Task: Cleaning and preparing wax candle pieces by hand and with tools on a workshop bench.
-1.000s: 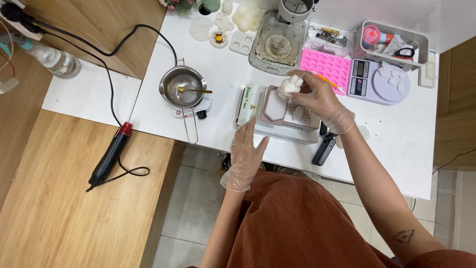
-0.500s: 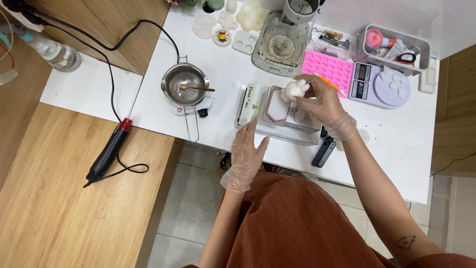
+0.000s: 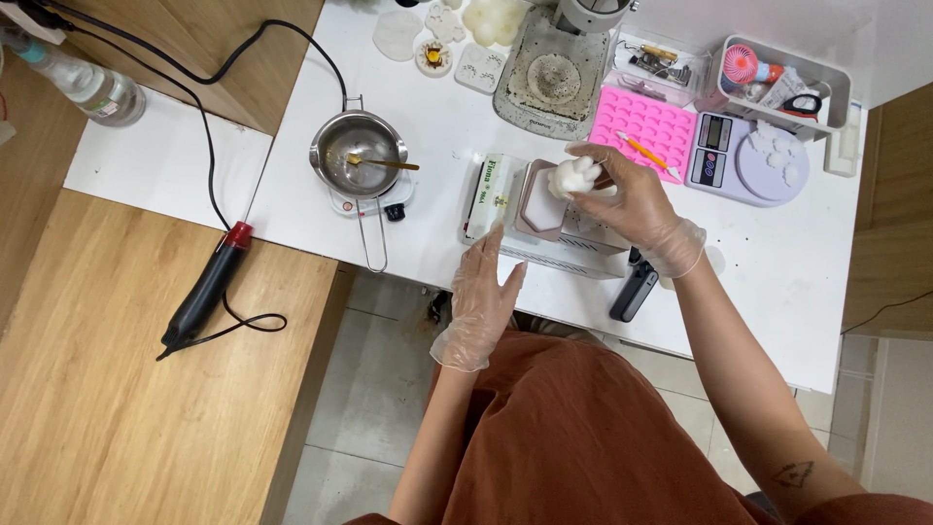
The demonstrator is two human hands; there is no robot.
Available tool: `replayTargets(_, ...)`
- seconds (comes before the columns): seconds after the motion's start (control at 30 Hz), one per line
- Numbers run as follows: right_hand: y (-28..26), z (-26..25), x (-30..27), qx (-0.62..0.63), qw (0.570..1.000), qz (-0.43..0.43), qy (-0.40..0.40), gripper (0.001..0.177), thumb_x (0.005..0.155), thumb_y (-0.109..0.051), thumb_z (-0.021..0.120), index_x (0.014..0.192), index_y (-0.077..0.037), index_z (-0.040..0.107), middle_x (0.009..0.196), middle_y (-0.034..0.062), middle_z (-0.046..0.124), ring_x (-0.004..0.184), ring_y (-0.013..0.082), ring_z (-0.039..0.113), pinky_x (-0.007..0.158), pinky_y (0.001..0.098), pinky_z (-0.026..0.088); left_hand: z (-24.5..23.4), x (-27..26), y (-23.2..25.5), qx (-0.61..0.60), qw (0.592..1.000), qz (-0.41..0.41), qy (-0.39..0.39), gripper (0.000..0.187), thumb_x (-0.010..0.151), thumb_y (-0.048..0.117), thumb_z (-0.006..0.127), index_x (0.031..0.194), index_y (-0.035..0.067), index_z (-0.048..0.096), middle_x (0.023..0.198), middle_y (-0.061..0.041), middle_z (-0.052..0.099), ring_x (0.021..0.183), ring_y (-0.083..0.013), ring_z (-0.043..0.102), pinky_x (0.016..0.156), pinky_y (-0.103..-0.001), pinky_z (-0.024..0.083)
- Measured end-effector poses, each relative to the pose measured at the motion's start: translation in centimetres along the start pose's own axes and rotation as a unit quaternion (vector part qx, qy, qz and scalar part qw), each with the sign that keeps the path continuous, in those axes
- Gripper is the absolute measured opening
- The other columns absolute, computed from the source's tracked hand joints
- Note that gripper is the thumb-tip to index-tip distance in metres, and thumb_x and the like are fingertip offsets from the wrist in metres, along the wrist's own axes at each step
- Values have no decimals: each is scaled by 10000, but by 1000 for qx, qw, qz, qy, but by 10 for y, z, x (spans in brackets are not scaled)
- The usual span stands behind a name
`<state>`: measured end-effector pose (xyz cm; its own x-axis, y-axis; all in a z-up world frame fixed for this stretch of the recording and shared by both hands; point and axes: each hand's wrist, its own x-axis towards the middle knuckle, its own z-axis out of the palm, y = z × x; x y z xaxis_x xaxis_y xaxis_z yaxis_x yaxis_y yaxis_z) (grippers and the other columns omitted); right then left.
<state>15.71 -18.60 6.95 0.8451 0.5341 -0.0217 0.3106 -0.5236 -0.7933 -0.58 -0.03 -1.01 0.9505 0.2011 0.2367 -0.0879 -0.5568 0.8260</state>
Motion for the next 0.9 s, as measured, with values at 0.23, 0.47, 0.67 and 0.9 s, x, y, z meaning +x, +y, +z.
replayTargets(0.23,-4,1,-1,-19,1000,-16,6,638,840,-116,815,1424,-96,558,1225,82,672,1046,183,665,936,324,572,1,1,-1,2,1000,-8,-4,653,973,205,694,1521,-3,404,1342,-276,583,1255,-418,558,1067,-508,467)
replayTargets(0.47,-2,1,-4,-23,1000,-2,5,672,838,-117,808,1456,-106,546,1185,69,680,935,168,641,865,314,568,1,0,0,4,1000,-4,5,643,975,199,689,1518,-5,413,1345,-272,594,1251,-423,567,1062,-503,474)
replayTargets(0.67,-3,0,-5,-23,999,-27,9,680,838,-120,810,1458,-98,532,1241,64,665,944,166,642,861,316,560,0,0,1,9,1000,0,6,642,973,202,689,1515,-10,417,1342,-270,597,1250,-421,567,1062,-502,476)
replayTargets(0.9,-4,0,-5,-14,1000,-1,7,677,841,-152,811,1464,-108,550,1220,85,674,928,176,633,854,323,559,2,0,-1,16,1000,7,9,644,975,205,690,1514,-18,416,1355,-269,593,1260,-421,562,1070,-499,476)
